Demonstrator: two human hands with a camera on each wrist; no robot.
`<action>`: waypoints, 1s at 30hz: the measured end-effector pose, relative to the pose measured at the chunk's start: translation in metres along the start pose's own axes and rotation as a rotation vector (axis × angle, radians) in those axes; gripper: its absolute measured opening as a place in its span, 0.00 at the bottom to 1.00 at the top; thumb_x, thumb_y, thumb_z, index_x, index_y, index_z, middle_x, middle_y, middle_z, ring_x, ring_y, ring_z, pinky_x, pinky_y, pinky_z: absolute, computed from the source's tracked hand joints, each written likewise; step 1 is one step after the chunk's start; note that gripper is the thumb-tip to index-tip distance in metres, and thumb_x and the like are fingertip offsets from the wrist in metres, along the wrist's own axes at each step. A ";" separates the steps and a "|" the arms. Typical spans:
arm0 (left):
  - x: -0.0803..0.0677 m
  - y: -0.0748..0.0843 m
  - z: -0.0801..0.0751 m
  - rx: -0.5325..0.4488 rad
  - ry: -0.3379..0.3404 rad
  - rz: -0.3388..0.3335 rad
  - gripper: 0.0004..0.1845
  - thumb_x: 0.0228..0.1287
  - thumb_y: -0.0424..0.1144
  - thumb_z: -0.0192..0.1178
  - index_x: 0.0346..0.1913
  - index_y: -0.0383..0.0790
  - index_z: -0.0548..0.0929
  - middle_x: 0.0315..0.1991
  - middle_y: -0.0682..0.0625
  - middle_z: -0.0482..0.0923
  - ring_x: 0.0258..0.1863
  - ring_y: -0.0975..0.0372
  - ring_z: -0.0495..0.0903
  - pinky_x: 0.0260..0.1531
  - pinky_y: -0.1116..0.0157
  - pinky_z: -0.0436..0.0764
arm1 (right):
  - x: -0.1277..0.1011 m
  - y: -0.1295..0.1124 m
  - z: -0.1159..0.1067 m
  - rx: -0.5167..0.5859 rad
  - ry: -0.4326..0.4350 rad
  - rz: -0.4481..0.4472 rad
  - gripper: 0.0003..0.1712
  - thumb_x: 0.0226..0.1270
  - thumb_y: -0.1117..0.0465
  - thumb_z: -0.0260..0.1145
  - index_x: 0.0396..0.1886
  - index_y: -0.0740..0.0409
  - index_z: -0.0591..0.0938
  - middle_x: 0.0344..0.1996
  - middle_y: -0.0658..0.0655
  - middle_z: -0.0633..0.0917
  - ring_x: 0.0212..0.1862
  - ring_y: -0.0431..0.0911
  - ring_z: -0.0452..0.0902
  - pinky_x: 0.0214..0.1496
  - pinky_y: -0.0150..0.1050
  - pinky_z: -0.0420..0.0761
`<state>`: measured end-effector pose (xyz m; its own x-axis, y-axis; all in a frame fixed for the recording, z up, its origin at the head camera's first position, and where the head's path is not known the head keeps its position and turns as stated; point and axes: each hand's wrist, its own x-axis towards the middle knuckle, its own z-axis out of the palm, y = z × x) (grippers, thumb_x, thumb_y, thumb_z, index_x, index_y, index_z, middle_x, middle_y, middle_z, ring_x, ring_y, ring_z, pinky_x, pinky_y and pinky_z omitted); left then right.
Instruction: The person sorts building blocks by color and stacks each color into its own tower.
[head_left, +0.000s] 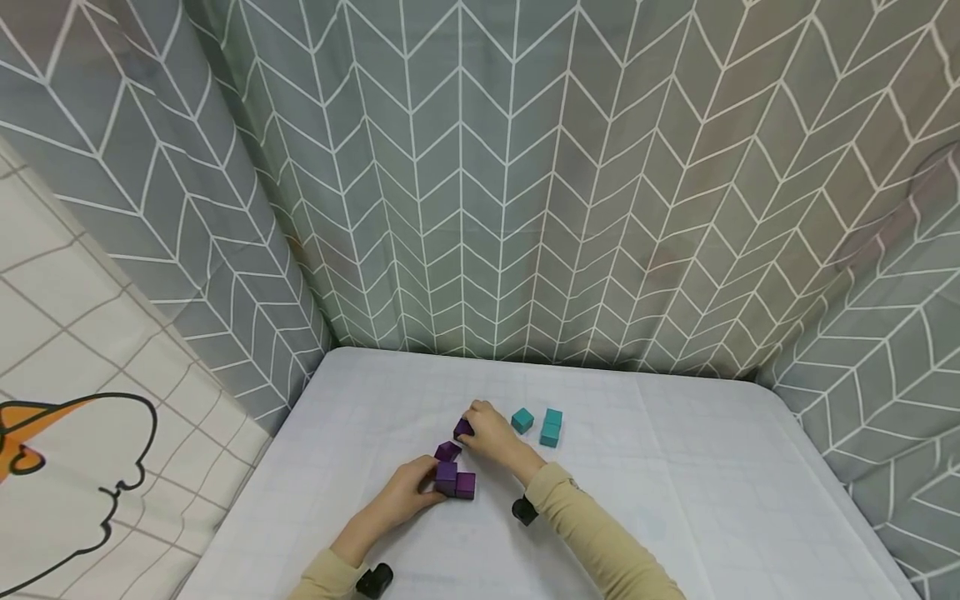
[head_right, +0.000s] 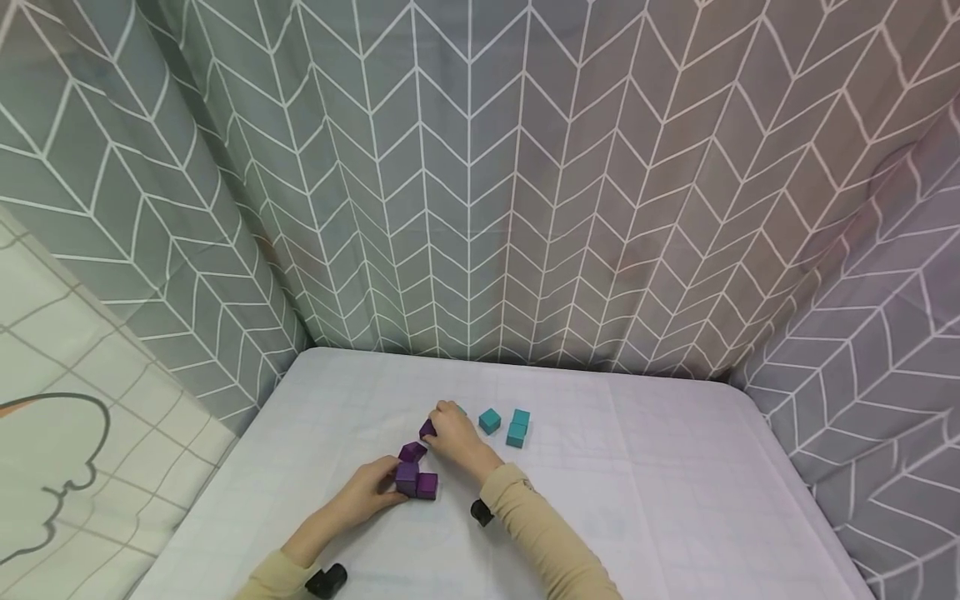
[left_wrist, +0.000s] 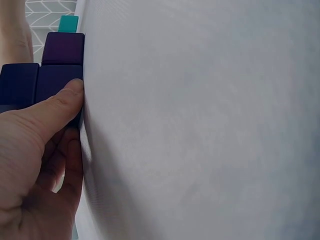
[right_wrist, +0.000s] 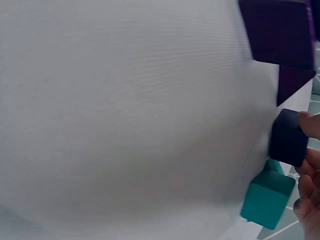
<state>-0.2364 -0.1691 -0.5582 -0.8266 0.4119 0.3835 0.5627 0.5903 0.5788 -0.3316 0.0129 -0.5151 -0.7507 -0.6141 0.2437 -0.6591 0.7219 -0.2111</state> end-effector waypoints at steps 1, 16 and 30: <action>0.000 0.000 0.000 0.003 0.000 0.002 0.18 0.44 0.37 0.68 0.40 0.40 0.75 0.35 0.56 0.74 0.33 0.66 0.72 0.34 0.68 0.73 | -0.001 0.001 0.001 0.000 0.002 0.000 0.17 0.50 0.55 0.68 0.37 0.62 0.81 0.32 0.53 0.76 0.36 0.42 0.70 0.36 0.31 0.74; 0.000 0.000 0.000 -0.006 -0.002 -0.020 0.20 0.43 0.36 0.69 0.41 0.41 0.75 0.36 0.56 0.75 0.34 0.68 0.72 0.36 0.68 0.75 | -0.009 0.000 0.000 0.004 0.006 0.018 0.15 0.46 0.57 0.71 0.31 0.62 0.81 0.28 0.52 0.75 0.33 0.41 0.70 0.33 0.29 0.73; 0.001 0.001 0.000 0.004 -0.006 -0.015 0.20 0.43 0.37 0.69 0.41 0.41 0.75 0.36 0.56 0.75 0.34 0.68 0.72 0.35 0.68 0.74 | -0.009 0.006 -0.005 0.029 -0.066 0.018 0.17 0.50 0.54 0.68 0.34 0.62 0.80 0.31 0.53 0.79 0.38 0.44 0.70 0.37 0.32 0.72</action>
<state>-0.2369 -0.1683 -0.5573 -0.8348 0.4070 0.3707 0.5503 0.5990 0.5817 -0.3286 0.0243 -0.5141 -0.7635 -0.6211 0.1770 -0.6455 0.7243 -0.2425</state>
